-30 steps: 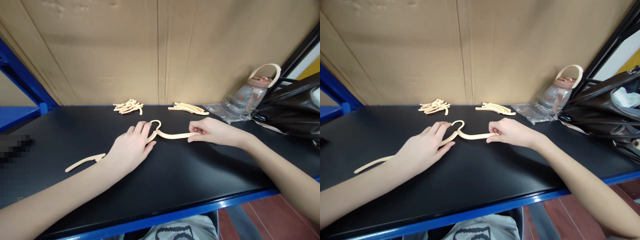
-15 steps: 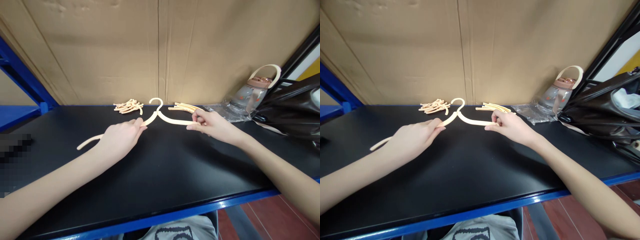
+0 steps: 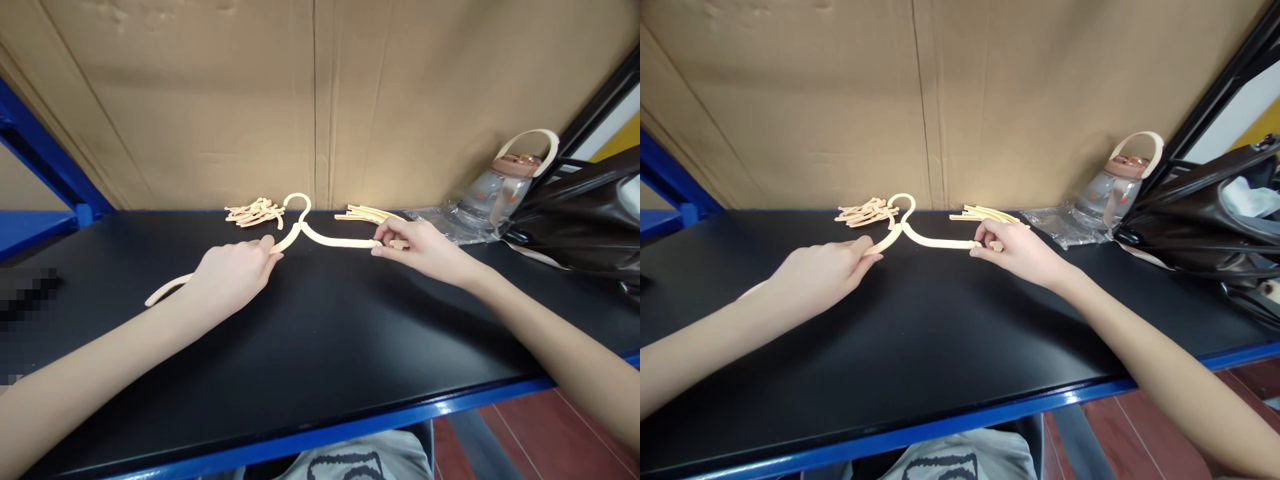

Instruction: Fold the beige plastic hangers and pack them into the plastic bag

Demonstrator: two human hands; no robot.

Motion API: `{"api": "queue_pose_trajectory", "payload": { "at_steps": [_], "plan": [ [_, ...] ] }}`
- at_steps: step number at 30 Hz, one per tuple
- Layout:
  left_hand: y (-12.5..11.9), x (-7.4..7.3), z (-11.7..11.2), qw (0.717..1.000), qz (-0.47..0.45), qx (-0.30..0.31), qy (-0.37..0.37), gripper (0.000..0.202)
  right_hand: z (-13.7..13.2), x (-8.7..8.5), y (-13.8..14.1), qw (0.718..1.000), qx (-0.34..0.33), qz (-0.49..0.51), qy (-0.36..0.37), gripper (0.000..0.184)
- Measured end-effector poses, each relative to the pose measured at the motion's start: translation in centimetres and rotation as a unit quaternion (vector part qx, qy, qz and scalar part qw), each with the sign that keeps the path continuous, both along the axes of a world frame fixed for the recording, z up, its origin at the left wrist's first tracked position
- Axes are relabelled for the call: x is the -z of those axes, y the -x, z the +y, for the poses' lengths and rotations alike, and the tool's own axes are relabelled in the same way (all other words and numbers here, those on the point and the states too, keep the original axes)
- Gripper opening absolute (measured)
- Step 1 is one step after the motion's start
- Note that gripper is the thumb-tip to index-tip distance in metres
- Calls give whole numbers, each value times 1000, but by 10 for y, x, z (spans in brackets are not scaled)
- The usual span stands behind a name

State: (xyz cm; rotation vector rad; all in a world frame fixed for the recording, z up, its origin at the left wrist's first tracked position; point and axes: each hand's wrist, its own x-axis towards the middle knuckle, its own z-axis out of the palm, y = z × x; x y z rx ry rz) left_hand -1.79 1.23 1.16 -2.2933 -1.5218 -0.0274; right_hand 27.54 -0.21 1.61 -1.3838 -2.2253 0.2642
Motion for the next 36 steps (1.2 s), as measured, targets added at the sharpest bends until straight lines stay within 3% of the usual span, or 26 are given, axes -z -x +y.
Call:
{"api": "queue_pose_trajectory", "payload": {
  "at_steps": [7,13,20,26,33,36],
  "plan": [
    [2,3,-1,998,59,-27,-4,29,10,25,7,996,9,81,45,29],
    [3,5,0,997,77,-29,-11,25,17,36,10,992,24,90,85,27],
    [1,1,-3,996,80,-25,16,21,17,37,10,991,45,88,92,27],
    [6,0,-7,991,115,-69,28,23,20,37,9,996,61,46,41,26],
    [11,-6,-9,981,146,-102,73,28,14,28,13,989,130,-73,-9,23],
    [11,-8,-9,982,140,-102,69,28,13,28,13,986,130,-100,-17,23]
  ]
}}
